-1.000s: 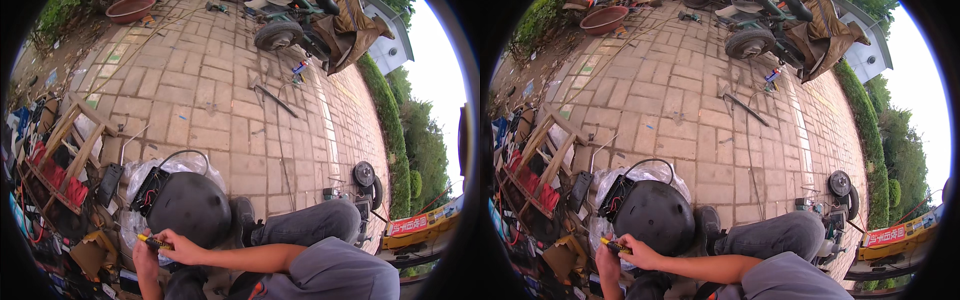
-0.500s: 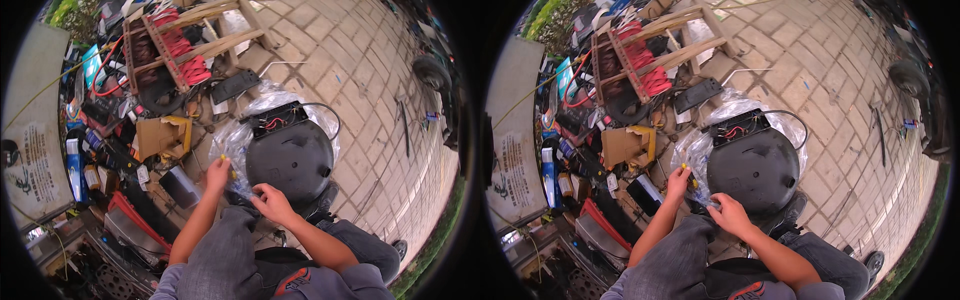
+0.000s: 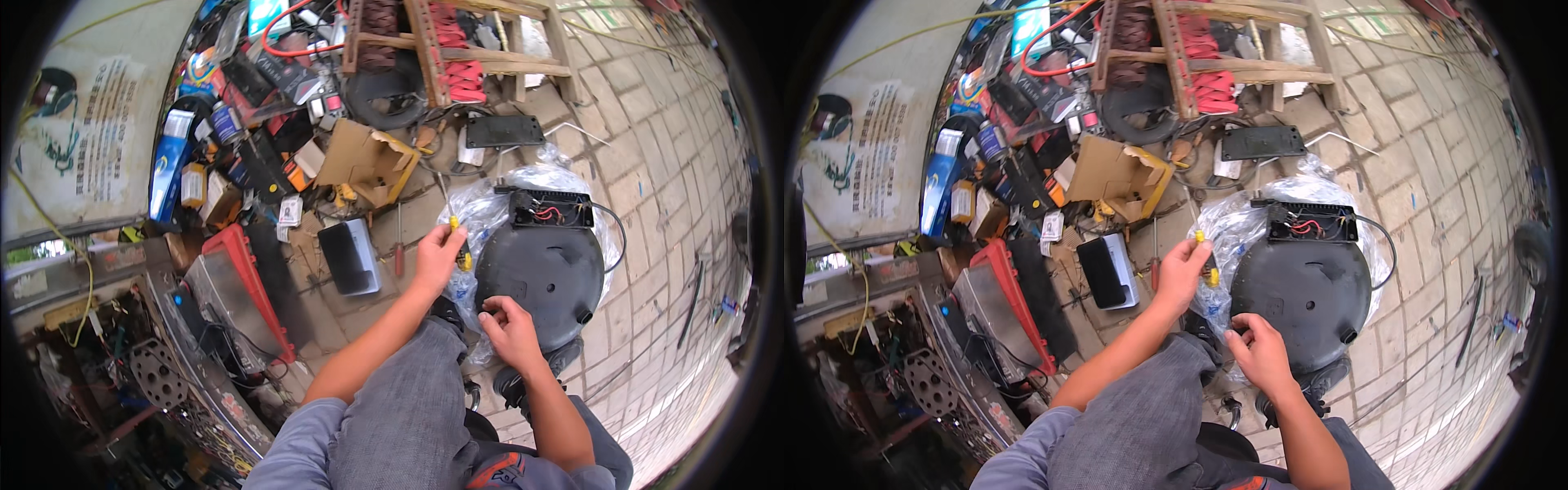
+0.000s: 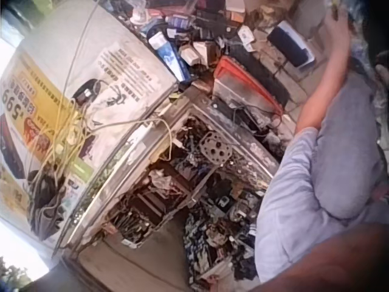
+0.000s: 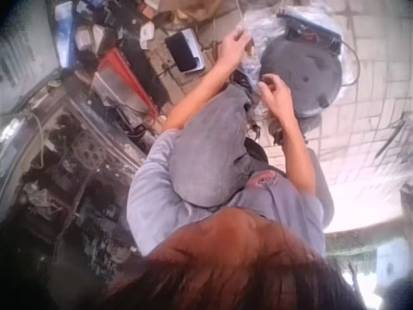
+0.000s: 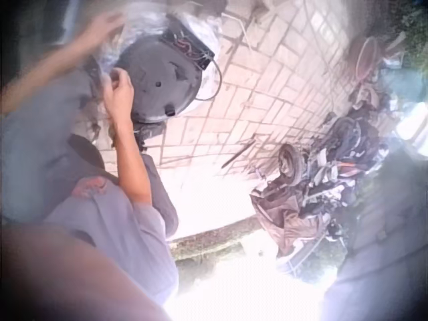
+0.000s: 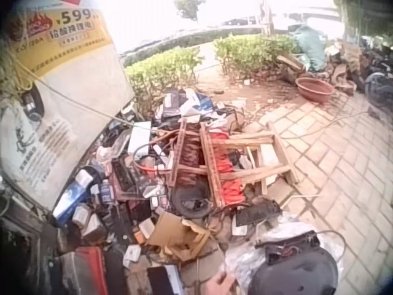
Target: The person sits on the ground and uses a screwdriver to remove screws from a black plastic casing. They open the casing to reveal internal wiring, manipulate the wires, and then reassemble the casing.
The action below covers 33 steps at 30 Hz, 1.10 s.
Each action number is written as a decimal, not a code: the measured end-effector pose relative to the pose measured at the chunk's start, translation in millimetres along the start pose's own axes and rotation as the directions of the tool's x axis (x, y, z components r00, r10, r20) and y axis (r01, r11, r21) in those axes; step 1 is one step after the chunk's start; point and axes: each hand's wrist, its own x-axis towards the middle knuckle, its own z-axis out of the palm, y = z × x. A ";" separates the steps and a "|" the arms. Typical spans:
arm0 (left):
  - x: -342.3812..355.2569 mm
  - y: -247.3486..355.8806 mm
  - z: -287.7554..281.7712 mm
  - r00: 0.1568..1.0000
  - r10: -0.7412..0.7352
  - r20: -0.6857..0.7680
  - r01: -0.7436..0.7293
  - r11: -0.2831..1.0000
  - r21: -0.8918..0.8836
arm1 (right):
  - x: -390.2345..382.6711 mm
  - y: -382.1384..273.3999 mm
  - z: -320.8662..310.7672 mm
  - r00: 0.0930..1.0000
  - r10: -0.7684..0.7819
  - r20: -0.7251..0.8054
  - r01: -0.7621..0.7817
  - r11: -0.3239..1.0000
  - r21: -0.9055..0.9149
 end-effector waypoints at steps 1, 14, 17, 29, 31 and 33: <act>-4.7 4.5 -7.0 0.993 0.090 -0.081 -0.092 0.996 -0.022 | -0.2 -1.4 -1.1 1.000 -0.008 0.004 0.008 1.000 -0.019; -39.5 -87.4 -107.7 0.991 0.102 -0.091 0.005 0.642 0.767 | -42.6 14.7 52.1 0.976 -0.206 0.066 0.213 0.965 -0.150; -68.5 -75.9 -125.8 0.966 0.234 -0.115 -0.059 0.625 0.778 | -62.8 -13.6 56.3 0.962 -0.243 0.125 0.260 0.955 -0.140; -319.1 -51.8 -222.6 0.885 0.455 -0.102 -0.333 0.770 0.544 | -163.4 -116.3 43.1 0.731 -0.676 0.098 0.664 0.671 -0.330; -364.1 -55.8 -241.7 0.839 0.481 -0.255 -0.269 0.774 0.574 | -182.3 -123.2 36.8 0.670 -0.739 0.071 0.703 0.601 -0.381; -402.1 -59.6 -260.6 0.818 0.465 -0.338 -0.231 0.804 0.548 | -198.2 -134.1 25.1 0.643 -0.763 0.065 0.714 0.566 -0.413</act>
